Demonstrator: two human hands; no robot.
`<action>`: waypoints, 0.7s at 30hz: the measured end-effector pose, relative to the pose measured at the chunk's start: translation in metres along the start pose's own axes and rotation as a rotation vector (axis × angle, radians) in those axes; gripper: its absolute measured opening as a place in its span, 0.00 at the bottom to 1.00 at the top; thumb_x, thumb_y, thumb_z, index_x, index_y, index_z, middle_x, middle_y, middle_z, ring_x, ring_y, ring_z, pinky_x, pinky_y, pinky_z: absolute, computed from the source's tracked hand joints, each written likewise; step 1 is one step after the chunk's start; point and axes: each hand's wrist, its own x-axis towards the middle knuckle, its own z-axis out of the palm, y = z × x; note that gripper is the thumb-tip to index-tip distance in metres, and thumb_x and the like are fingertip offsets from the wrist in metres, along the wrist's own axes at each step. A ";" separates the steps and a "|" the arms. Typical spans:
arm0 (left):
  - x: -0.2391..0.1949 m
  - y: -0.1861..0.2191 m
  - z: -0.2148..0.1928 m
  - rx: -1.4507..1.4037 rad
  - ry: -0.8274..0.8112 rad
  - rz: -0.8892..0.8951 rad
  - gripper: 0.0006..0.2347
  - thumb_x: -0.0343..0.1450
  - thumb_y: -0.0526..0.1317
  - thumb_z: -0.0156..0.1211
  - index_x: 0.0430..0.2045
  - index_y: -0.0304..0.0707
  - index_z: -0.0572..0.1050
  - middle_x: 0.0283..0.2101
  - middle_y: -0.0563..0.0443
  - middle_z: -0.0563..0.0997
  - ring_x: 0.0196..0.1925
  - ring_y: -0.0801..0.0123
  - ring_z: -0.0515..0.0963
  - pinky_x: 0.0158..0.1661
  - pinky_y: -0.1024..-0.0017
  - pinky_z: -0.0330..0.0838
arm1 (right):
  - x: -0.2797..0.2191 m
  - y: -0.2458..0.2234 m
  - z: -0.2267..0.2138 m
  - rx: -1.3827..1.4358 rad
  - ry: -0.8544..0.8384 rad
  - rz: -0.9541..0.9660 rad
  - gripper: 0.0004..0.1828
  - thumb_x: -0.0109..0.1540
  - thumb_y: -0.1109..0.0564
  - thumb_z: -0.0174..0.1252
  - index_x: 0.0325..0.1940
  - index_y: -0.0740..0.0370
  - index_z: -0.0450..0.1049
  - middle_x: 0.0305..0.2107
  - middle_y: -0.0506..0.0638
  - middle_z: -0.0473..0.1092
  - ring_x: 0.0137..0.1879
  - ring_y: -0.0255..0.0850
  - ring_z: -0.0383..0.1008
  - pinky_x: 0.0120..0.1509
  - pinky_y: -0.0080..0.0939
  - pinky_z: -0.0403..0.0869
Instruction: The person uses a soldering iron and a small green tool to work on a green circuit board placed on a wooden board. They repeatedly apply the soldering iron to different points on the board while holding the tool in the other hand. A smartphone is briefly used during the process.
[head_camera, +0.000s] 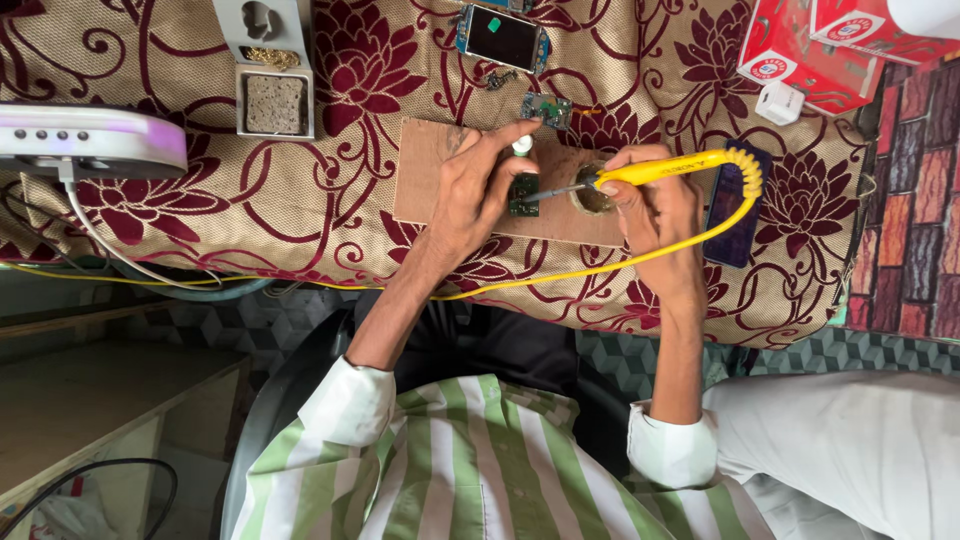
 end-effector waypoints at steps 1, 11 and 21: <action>-0.001 -0.001 0.000 0.003 0.000 0.014 0.14 0.77 0.30 0.60 0.58 0.33 0.73 0.37 0.49 0.81 0.30 0.69 0.65 0.41 0.67 0.64 | -0.002 0.000 0.001 0.008 0.021 0.001 0.08 0.71 0.59 0.58 0.50 0.67 0.70 0.30 0.46 0.69 0.28 0.28 0.62 0.32 0.31 0.61; -0.002 -0.005 0.002 0.038 0.017 0.015 0.14 0.77 0.31 0.61 0.57 0.33 0.74 0.39 0.50 0.84 0.31 0.67 0.65 0.39 0.68 0.64 | -0.035 -0.002 0.033 -0.042 0.226 -0.028 0.09 0.76 0.57 0.53 0.55 0.66 0.67 0.38 0.48 0.68 0.37 0.30 0.66 0.39 0.31 0.66; -0.004 -0.005 0.004 -0.026 0.000 -0.015 0.14 0.77 0.30 0.59 0.58 0.31 0.72 0.43 0.48 0.83 0.40 0.68 0.78 0.45 0.70 0.72 | -0.048 0.005 0.034 0.140 0.283 0.124 0.11 0.69 0.57 0.58 0.51 0.67 0.73 0.29 0.45 0.71 0.27 0.28 0.64 0.29 0.29 0.62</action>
